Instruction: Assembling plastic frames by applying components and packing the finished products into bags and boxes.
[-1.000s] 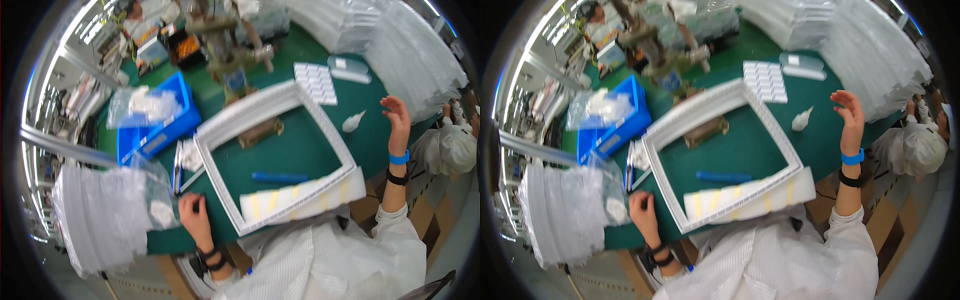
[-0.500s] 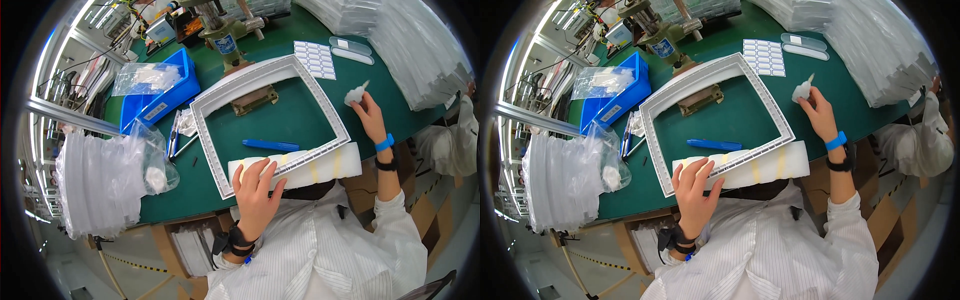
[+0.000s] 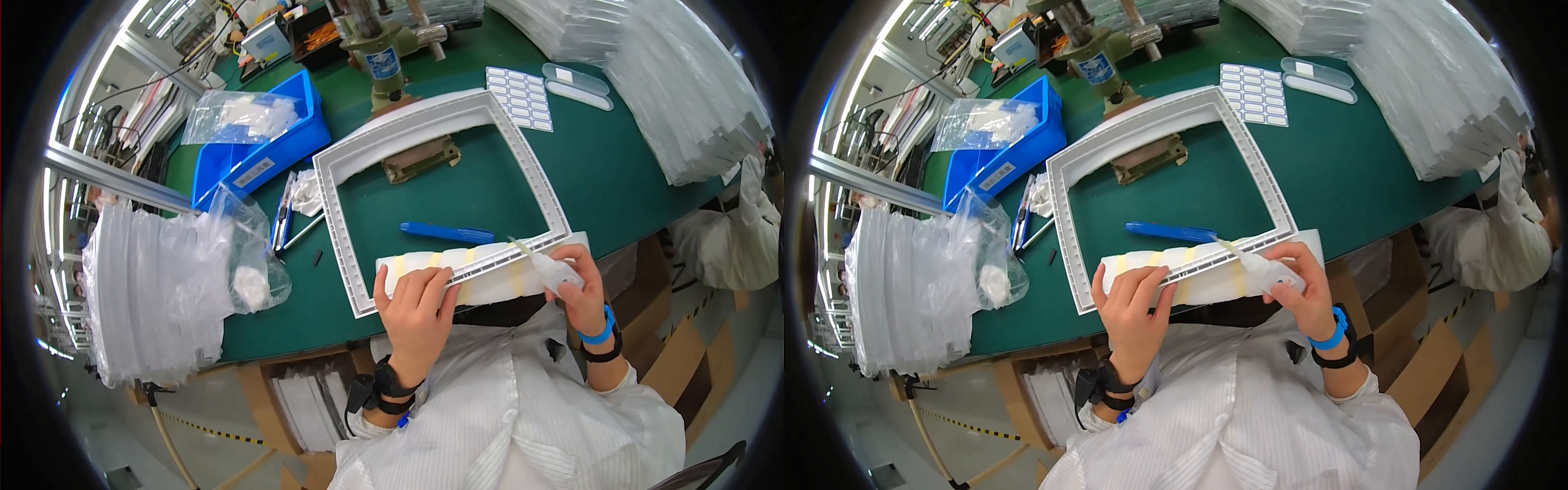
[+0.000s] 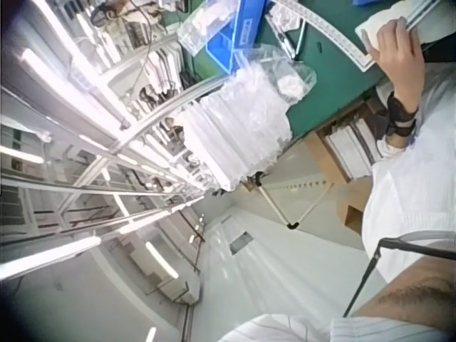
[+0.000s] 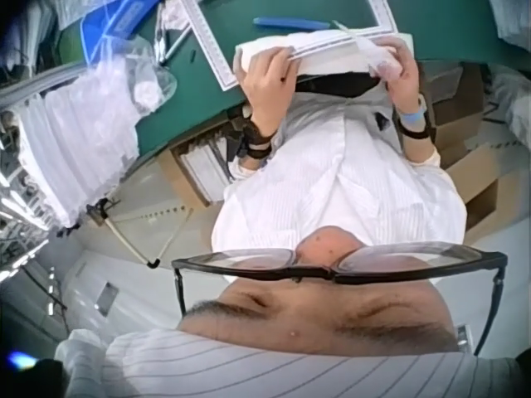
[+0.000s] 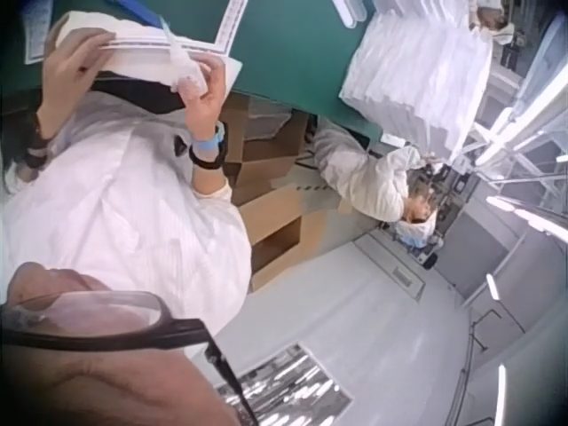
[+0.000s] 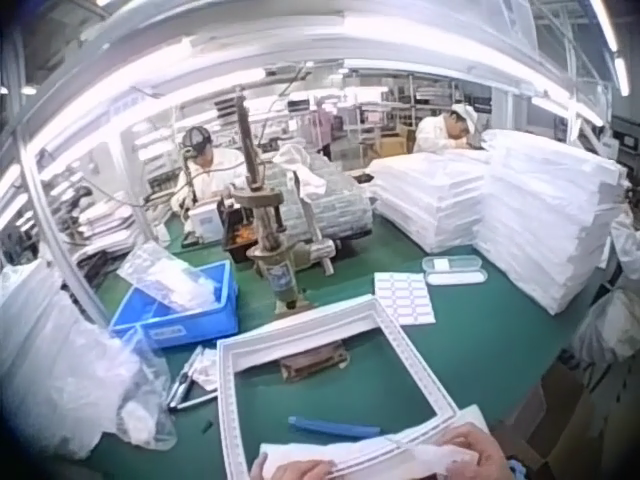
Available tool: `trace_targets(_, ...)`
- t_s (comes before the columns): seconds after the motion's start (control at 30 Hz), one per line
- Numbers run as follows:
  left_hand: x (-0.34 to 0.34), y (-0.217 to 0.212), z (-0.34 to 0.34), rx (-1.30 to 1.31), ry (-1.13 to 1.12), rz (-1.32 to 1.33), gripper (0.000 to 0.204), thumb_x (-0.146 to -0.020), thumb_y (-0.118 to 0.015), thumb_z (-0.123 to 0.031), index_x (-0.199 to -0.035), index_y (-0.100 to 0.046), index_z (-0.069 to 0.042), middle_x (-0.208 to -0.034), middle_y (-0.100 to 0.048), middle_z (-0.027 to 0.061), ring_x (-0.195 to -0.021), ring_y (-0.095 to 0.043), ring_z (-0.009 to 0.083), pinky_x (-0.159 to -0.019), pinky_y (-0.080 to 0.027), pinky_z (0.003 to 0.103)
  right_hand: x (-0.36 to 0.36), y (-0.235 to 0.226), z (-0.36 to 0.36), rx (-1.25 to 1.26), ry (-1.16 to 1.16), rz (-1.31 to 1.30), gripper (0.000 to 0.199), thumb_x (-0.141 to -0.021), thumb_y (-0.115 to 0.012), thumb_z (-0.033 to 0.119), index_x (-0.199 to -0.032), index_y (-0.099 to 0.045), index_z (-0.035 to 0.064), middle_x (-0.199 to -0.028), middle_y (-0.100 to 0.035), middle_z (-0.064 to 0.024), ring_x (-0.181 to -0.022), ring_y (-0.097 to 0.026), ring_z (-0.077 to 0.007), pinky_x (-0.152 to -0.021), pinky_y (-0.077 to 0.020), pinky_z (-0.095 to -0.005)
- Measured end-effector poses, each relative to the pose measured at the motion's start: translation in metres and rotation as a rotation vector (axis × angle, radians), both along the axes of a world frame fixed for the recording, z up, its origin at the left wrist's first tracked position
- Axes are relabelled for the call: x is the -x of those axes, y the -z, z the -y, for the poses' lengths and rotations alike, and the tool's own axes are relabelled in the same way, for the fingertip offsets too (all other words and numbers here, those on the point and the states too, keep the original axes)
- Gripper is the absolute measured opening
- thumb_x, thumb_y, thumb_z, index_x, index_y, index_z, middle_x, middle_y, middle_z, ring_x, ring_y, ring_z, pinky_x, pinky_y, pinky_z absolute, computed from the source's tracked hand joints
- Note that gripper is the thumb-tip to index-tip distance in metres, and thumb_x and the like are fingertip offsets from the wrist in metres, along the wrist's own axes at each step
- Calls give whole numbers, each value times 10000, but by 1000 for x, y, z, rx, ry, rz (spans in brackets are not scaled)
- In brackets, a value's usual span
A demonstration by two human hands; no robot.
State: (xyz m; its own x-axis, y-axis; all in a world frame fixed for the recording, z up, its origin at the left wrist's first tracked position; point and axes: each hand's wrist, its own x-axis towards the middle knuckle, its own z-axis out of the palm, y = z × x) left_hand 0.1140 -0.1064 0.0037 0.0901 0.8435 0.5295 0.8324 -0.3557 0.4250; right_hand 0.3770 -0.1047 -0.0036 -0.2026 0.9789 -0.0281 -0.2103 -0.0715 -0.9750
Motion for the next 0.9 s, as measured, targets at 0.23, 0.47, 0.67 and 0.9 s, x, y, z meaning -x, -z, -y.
trace_targets(0.23,5,8,0,-22,-3,14,255,-749,-824,-170,-976,-721,-115,-920,-695,-15,-828,-641,159,-1037,-374,413,10,-13,-8,-197,-53,326,343,-841,-672,146,-1162,-619,39,-912,-681,-66,-782,-604,-113,-702,-482,-246)
trace_targets(0.47,5,10,0,-33,-16,20,257,-741,-829,-179,-969,-725,-124,-912,-700,-29,-805,-631,152,-982,-413,378,9,-21,-14,-225,-103,445,330,-830,-671,150,-1137,-629,39,-870,-699,-85,-756,-632,-127,-674,-493,-258)
trace_targets(0.67,4,9,-1,-37,-12,22,251,-740,-830,-177,-962,-727,-125,-914,-703,-26,-807,-630,155,-960,-427,372,11,-21,-16,-241,-120,473,323,-830,-676,142,-1132,-630,38,-876,-701,-88,-743,-639,-130,-667,-499,-256)
trace_targets(0.9,3,9,-2,-40,-3,24,249,-738,-831,-173,-960,-727,-124,-916,-703,-23,-818,-633,159,-952,-432,374,18,-49,-19,-256,-117,622,300,-808,-698,132,-1084,-647,27,-898,-715,-104,-753,-684,-170,-678,-537,-283)
